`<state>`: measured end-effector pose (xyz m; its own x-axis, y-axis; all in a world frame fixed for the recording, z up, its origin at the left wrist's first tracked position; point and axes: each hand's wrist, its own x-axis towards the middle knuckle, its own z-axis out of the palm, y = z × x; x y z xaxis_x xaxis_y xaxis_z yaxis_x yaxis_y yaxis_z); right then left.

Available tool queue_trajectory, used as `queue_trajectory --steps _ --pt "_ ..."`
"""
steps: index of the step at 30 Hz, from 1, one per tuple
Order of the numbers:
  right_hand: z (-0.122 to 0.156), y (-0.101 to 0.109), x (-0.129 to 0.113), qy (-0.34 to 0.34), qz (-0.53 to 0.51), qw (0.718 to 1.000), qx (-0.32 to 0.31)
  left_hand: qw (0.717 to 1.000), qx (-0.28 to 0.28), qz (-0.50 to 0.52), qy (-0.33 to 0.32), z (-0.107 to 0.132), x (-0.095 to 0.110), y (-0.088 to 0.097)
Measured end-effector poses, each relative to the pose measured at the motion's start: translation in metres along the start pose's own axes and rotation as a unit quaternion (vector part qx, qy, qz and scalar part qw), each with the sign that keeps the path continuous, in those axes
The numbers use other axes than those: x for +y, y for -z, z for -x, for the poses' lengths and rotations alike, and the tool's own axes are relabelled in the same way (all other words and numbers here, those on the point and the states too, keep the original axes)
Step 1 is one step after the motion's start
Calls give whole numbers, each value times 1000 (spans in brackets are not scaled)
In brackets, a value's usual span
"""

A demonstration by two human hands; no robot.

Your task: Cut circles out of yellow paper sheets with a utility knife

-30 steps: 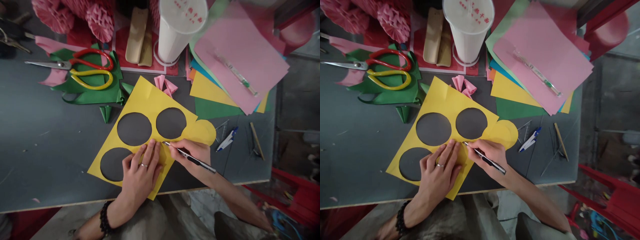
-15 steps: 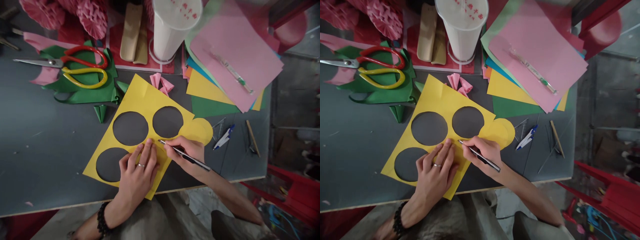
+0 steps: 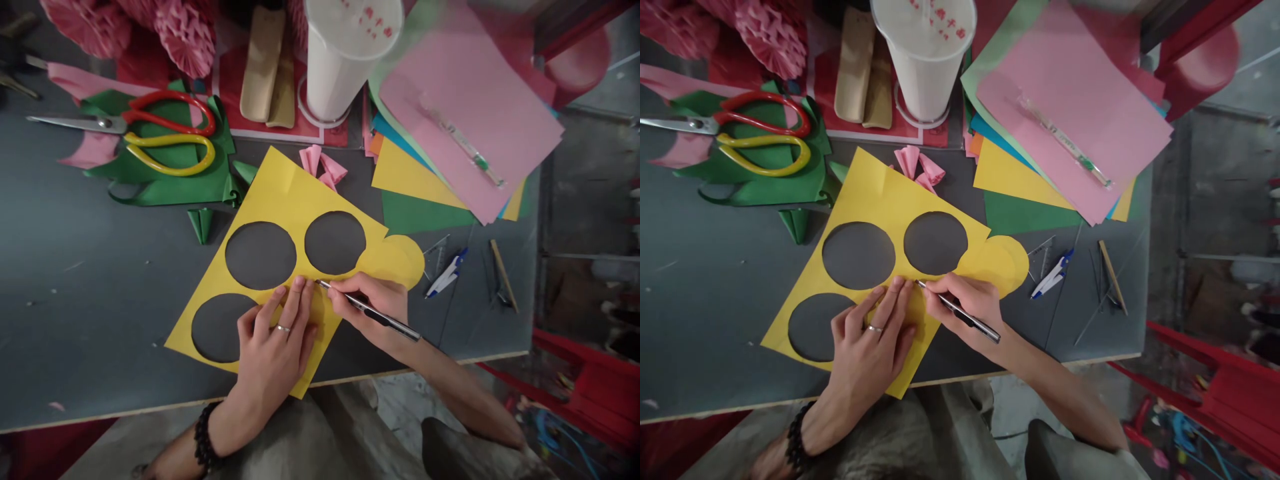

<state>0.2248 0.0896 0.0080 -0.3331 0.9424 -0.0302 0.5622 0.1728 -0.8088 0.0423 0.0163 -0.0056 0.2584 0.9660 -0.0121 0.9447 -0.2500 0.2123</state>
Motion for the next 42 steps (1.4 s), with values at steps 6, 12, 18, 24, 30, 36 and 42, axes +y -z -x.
queue_trajectory --steps 6,12,18,24,30,36,42 --pt "-1 -1 -5 17 38 999 8 1000 -4 -6 2 2 -1 2" --pt "4 -3 0 17 37 999 21 1000 -8 -5 4 2 -1 2" --pt "5 -3 -1 4 34 999 29 1000 -10 -6 3 1 -1 2" --pt "8 -2 -5 -8 38 999 23 1000 2 -10 -4 2 -3 1" --pt "11 0 -5 -16 33 999 19 1000 -7 -18 2 0 -1 0" --pt "13 0 -6 -36 38 998 24 1000 -17 -22 2 -1 0 4" --pt "17 0 -5 -15 51 998 26 999 -35 -26 8 -1 2 8"
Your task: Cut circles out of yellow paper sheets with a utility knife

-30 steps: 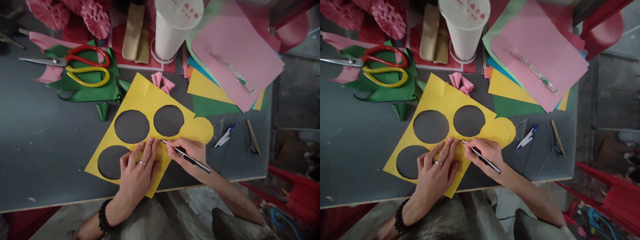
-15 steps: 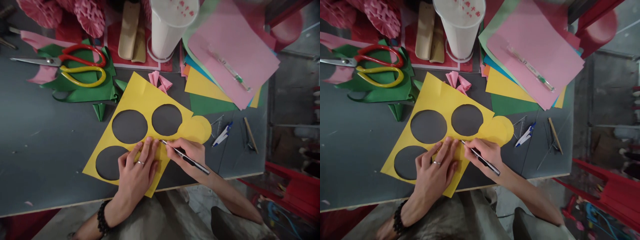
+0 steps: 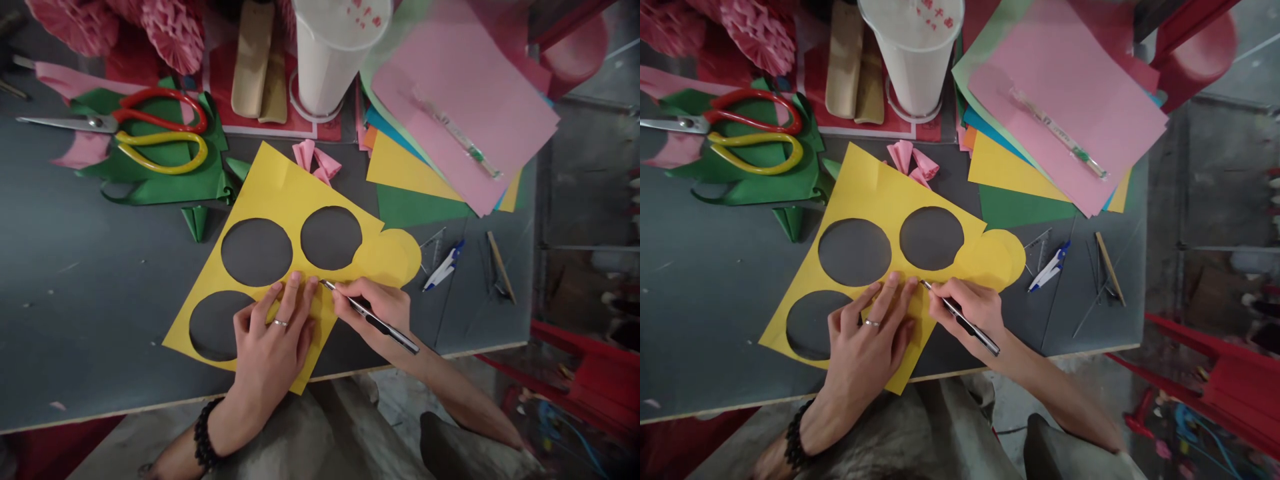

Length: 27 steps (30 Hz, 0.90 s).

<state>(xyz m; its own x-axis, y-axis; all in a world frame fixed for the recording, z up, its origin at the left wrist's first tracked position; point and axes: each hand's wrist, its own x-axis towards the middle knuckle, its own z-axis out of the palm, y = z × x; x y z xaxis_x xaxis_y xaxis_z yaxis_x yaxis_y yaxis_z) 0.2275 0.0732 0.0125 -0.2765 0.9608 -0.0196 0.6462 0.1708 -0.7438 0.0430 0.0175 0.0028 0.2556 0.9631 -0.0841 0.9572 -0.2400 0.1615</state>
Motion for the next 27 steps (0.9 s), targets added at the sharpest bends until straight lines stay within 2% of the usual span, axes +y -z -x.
queue_trajectory --steps 17,27 --pt "14 -5 4 -21 1 1000 23 1000 -31 1 1 -1 4 3" --pt "25 -9 7 -29 6 999 42 999 -14 -36 -7 3 4 -1"
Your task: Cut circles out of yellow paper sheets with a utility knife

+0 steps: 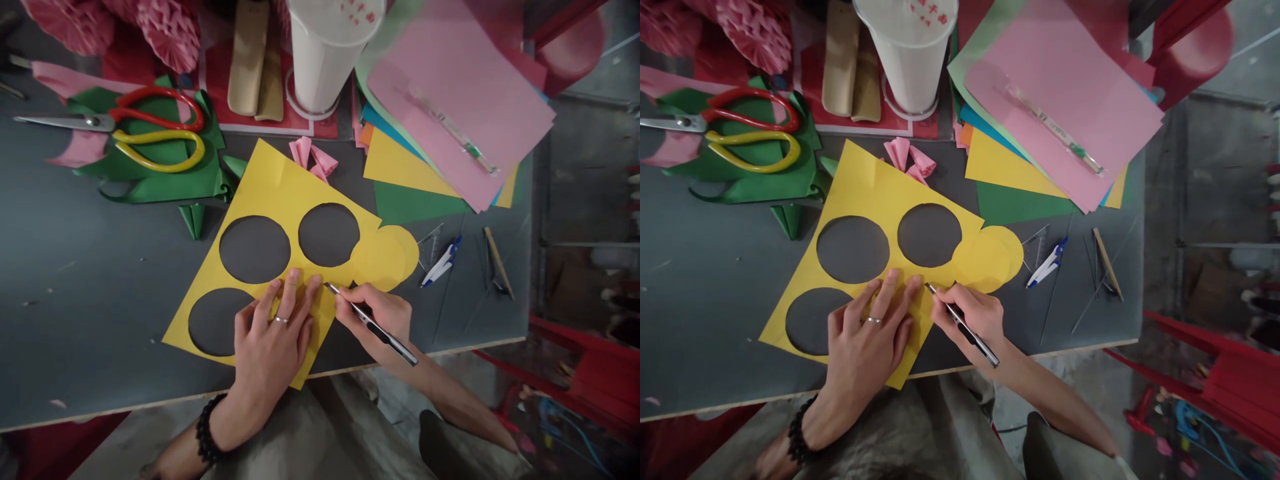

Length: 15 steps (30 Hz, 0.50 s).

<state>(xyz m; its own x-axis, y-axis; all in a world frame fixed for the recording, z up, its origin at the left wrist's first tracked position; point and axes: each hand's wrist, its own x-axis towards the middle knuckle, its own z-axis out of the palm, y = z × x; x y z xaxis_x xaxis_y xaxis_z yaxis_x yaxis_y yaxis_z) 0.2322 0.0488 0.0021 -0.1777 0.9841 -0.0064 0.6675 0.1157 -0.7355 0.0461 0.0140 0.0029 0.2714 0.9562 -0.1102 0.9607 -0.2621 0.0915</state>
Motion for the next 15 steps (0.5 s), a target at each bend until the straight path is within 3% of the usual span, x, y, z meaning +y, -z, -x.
queue_trajectory --steps 15 --pt "15 -2 0 -35 5 999 10 1000 -4 7 1 -1 1 2"
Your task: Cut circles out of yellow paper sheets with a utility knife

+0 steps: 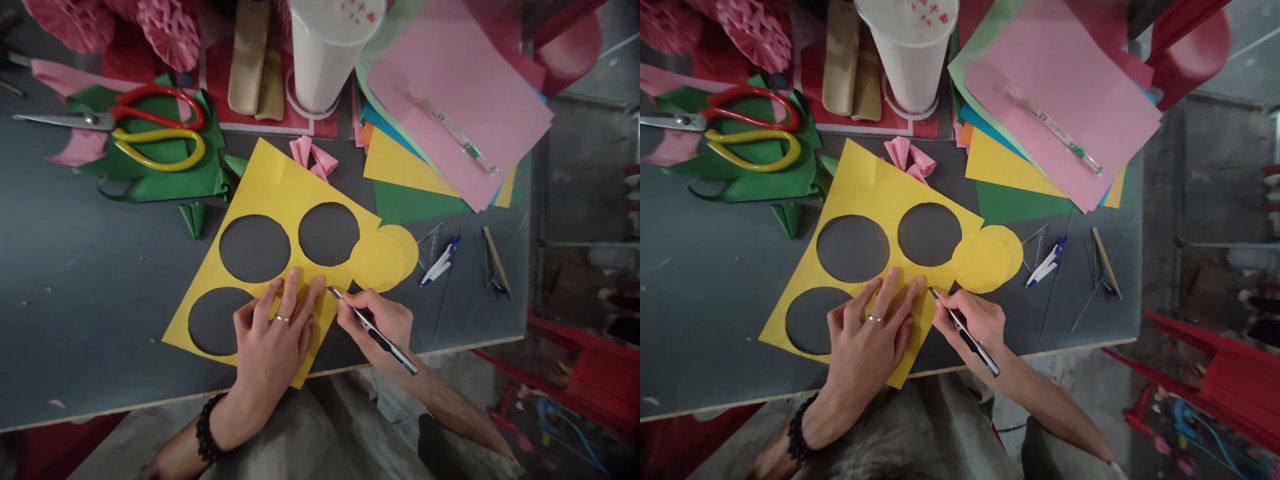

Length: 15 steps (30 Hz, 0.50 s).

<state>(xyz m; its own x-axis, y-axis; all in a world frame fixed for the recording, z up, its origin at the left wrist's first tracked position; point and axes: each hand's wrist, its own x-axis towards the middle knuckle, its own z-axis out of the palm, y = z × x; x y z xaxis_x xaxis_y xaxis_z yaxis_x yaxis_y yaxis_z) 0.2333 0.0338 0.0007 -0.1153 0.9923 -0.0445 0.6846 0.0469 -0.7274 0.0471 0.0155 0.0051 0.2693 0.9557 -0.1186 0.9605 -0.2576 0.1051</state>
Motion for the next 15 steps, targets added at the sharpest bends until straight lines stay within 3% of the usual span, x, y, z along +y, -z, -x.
queue_trajectory --steps 3,15 --pt "2 0 -1 -2 -5 1000 -10 1000 1 4 -2 -1 0 1" --pt "15 -13 -5 -31 8 998 52 1000 -11 24 3 -3 -2 4"
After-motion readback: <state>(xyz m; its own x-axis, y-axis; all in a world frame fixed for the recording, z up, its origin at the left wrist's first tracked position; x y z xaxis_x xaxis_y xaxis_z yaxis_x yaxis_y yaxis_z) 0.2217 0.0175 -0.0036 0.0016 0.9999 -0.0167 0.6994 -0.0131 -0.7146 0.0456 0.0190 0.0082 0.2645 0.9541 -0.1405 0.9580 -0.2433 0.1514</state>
